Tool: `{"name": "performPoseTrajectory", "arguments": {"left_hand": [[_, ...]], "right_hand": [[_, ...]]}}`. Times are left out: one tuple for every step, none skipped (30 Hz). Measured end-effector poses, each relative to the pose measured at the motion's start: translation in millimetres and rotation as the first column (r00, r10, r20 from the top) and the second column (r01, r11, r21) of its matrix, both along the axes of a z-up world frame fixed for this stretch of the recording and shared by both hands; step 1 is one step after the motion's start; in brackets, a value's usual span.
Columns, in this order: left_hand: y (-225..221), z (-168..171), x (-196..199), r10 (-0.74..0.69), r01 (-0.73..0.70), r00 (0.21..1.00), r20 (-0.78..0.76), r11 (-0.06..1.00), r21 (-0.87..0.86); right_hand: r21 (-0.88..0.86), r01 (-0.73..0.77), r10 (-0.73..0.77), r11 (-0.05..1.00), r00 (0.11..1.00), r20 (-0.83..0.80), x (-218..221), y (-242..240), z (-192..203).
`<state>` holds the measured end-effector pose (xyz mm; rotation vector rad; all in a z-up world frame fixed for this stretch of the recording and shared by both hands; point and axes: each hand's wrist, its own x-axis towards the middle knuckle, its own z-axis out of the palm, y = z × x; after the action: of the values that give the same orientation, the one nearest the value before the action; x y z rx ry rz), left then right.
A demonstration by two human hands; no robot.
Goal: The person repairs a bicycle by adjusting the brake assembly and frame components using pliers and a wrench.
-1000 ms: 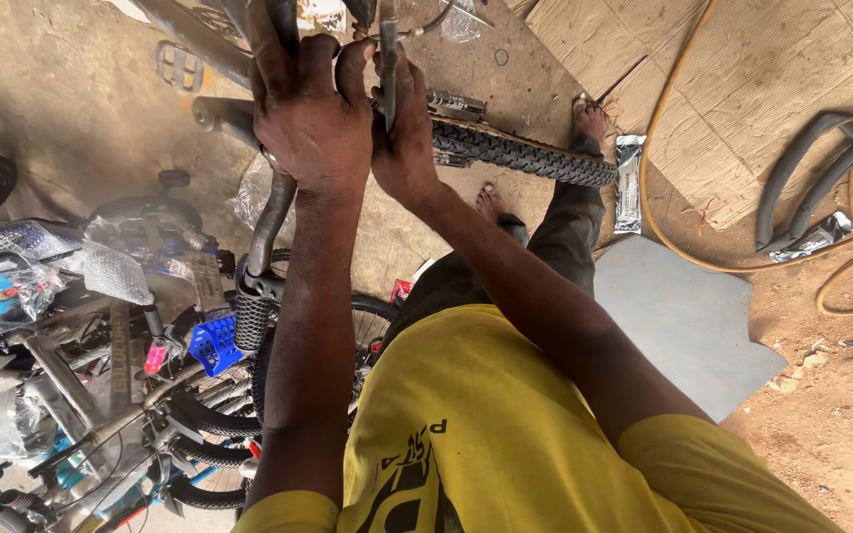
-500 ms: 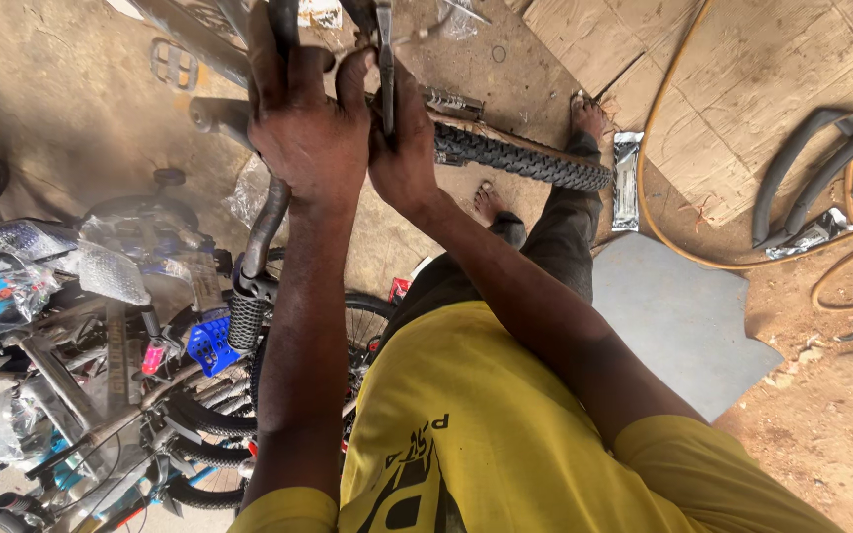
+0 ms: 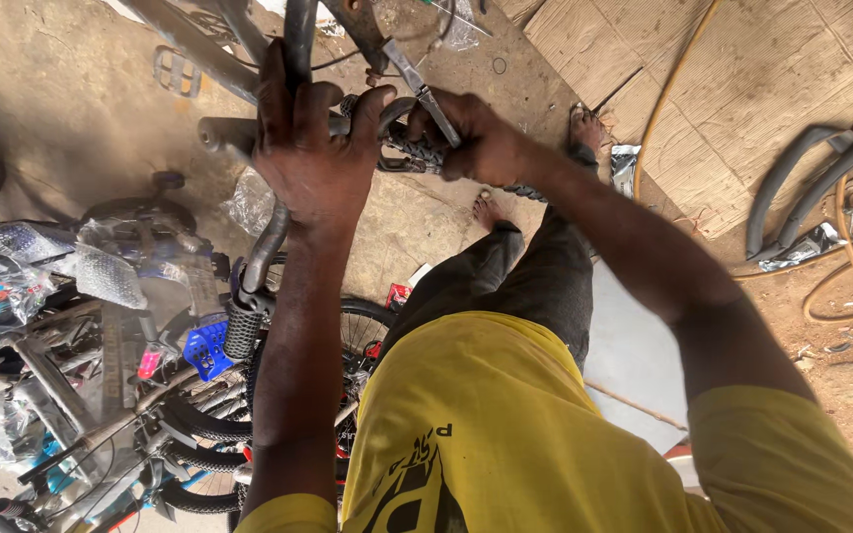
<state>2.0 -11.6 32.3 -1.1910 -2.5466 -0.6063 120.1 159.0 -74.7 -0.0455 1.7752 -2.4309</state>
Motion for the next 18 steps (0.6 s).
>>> {"name": "performPoseTrajectory", "arguments": {"left_hand": [[0.6, 0.9, -0.9, -0.004, 0.004, 1.0, -0.007, 1.0, 0.015], [0.9, 2.0, -1.2, -0.009, 0.009, 1.0, -0.014, 1.0, 0.029], [2.1, 2.5, -0.8, -0.011, 0.011, 1.0, -0.017, 0.999, 0.042], [3.7, 2.7, -1.4, -0.009, 0.01, 1.0, -0.029, 0.999, 0.045], [4.2, 2.8, -0.9, -0.007, 0.009, 0.999, -0.041, 0.999, 0.048], [5.0, 2.6, -0.5, -0.005, 0.007, 0.999, -0.053, 0.999, 0.051], [5.3, 3.2, 0.2, 0.057, -0.057, 0.998, 0.02, 0.998, 0.021], [6.0, 3.8, 0.8, 0.118, -0.117, 0.989, 0.093, 0.993, -0.015], [7.1, 3.8, 1.4, 0.174, -0.167, 0.97, 0.168, 0.984, -0.057], [7.6, 3.7, 2.0, 0.136, -0.134, 0.985, 0.108, 0.991, -0.028], [9.5, 2.7, 1.2, 0.095, -0.096, 0.994, 0.047, 0.995, 0.009], [10.6, 1.9, 0.2, 0.055, -0.054, 0.998, -0.015, 0.998, 0.044], [12.2, 0.1, 0.2, 0.06, -0.059, 0.995, -0.079, 0.998, 0.02], [13.5, -0.9, 0.5, 0.064, -0.066, 0.988, -0.142, 0.998, -0.005], [12.8, -0.4, 2.2, 0.074, -0.084, 0.976, -0.204, 0.996, -0.04], [13.9, -1.1, 2.8, 0.076, -0.083, 0.982, -0.174, 0.996, -0.034], [11.0, -0.2, 6.1, 0.076, -0.081, 0.987, -0.14, 0.996, -0.037], [7.7, 1.6, 9.6, 0.076, -0.08, 0.992, -0.105, 0.996, -0.039]], "right_hand": [[0.074, -0.064, 0.063, 0.995, 0.998, 0.017, -1.4, 13.5, 3.1], [0.146, -0.129, 0.124, 0.981, 0.991, 0.039, -4.0, 26.8, 7.0], [0.128, -0.197, 0.191, 0.972, 0.98, 0.057, -5.4, 39.1, 11.9], [0.109, -0.264, 0.257, 0.959, 0.964, 0.074, -8.5, 51.2, 17.1], [0.088, -0.329, 0.322, 0.94, 0.943, 0.089, -13.6, 61.7, 21.9], [0.118, -0.412, 0.398, 0.903, 0.908, 0.131, -23.0, 75.2, 25.8], [0.143, -0.493, 0.469, 0.858, 0.866, 0.173, -34.5, 90.3, 29.2], [0.163, -0.57, 0.534, 0.805, 0.817, 0.217, -40.9, 99.1, 32.3], [0.308, -0.509, 0.471, 0.804, 0.861, 0.193, -40.6, 101.8, 34.4], [0.444, -0.435, 0.41, 0.783, 0.898, 0.157, -39.2, 101.6, 35.0], [0.578, -0.348, 0.349, 0.738, 0.93, 0.114, -35.9, 101.5, 35.0], [0.584, -0.253, 0.244, 0.772, 0.965, 0.096, -28.3, 91.9, 33.5], [0.593, -0.159, 0.147, 0.79, 0.987, 0.069, -20.0, 74.8, 31.8], [0.599, -0.063, 0.049, 0.799, 0.998, 0.041, -10.8, 60.3, 30.4], [0.616, -0.113, 0.042, 0.779, 0.991, 0.128, -1.3, 45.8, 28.9], [0.63, -0.163, 0.032, 0.759, 0.976, 0.214, 6.1, 29.2, 27.5], [0.565, -0.044, -0.064, 0.824, 0.983, 0.171, 10.9, 5.3, 26.1], [0.489, 0.078, -0.165, 0.869, 0.977, 0.138, 14.2, -19.9, 25.6]]}}
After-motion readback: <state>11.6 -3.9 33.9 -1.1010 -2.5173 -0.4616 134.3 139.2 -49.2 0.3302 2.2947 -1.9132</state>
